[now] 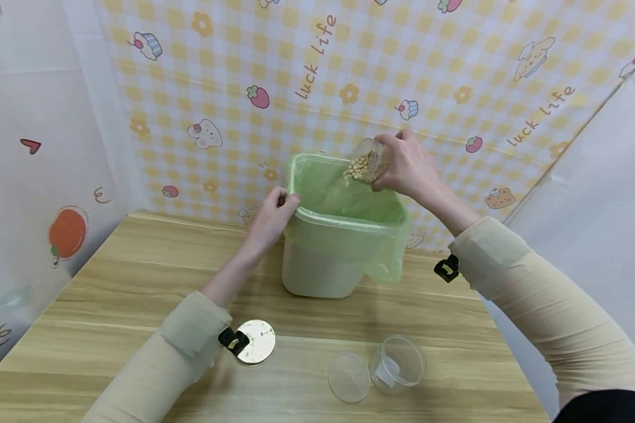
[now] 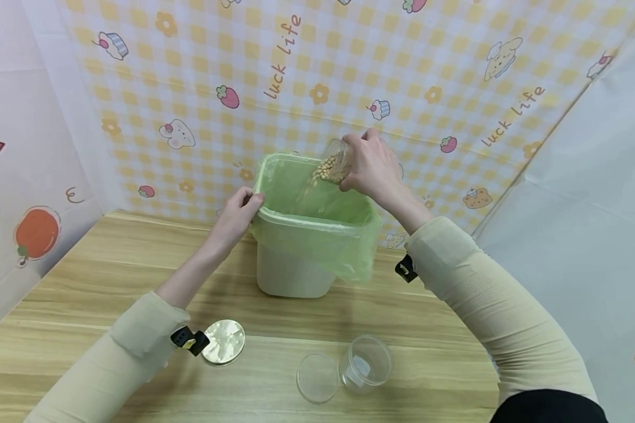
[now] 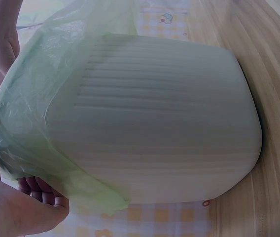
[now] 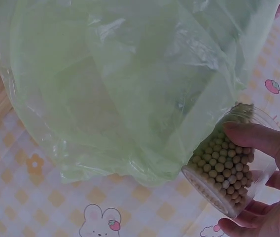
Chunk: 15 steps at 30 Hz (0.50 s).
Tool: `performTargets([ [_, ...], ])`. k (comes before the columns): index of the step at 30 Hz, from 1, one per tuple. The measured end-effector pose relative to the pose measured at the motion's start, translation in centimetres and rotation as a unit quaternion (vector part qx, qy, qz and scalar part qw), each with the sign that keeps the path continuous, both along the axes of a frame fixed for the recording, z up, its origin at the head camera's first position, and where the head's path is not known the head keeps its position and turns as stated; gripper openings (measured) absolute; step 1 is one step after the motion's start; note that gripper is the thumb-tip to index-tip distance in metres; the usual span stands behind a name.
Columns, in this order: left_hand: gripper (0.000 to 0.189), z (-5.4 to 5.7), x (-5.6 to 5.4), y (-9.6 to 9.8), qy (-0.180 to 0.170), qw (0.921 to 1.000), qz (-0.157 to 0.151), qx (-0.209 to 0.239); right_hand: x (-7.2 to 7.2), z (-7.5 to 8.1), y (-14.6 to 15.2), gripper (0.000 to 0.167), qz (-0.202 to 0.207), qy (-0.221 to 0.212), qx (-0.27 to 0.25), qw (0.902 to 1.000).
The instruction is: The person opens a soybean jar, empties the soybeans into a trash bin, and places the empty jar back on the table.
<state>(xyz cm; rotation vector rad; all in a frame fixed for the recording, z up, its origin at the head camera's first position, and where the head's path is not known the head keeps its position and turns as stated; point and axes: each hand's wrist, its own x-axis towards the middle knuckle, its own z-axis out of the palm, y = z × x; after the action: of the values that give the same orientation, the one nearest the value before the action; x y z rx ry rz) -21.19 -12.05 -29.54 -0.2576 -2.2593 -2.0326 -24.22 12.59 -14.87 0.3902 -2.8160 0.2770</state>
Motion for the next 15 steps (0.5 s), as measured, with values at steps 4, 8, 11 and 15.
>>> performTargets([
  [4, 0.024, 0.08, 0.04, 0.07, 0.001, 1.0, 0.002, 0.001, 0.02, -0.05, -0.05, 0.091, 0.002, 0.004, 0.004, 1.0],
  [8, 0.024, 0.08, 0.08, 0.07, 0.002, 1.0, 0.003, -0.002, -0.04, -0.15, -0.03, 0.09, 0.003, 0.009, 0.009, 0.9999],
  [11, 0.024, 0.07, 0.11, 0.07, 0.002, 1.0, 0.004, -0.004, -0.04, -0.21, 0.02, 0.09, 0.001, 0.011, 0.009, 0.9999],
  [15, 0.024, 0.04, 0.1, 0.04, 0.003, 1.0, 0.006, -0.007, -0.05, -0.24, 0.07, 0.09, 0.0, 0.012, 0.01, 0.9999],
])
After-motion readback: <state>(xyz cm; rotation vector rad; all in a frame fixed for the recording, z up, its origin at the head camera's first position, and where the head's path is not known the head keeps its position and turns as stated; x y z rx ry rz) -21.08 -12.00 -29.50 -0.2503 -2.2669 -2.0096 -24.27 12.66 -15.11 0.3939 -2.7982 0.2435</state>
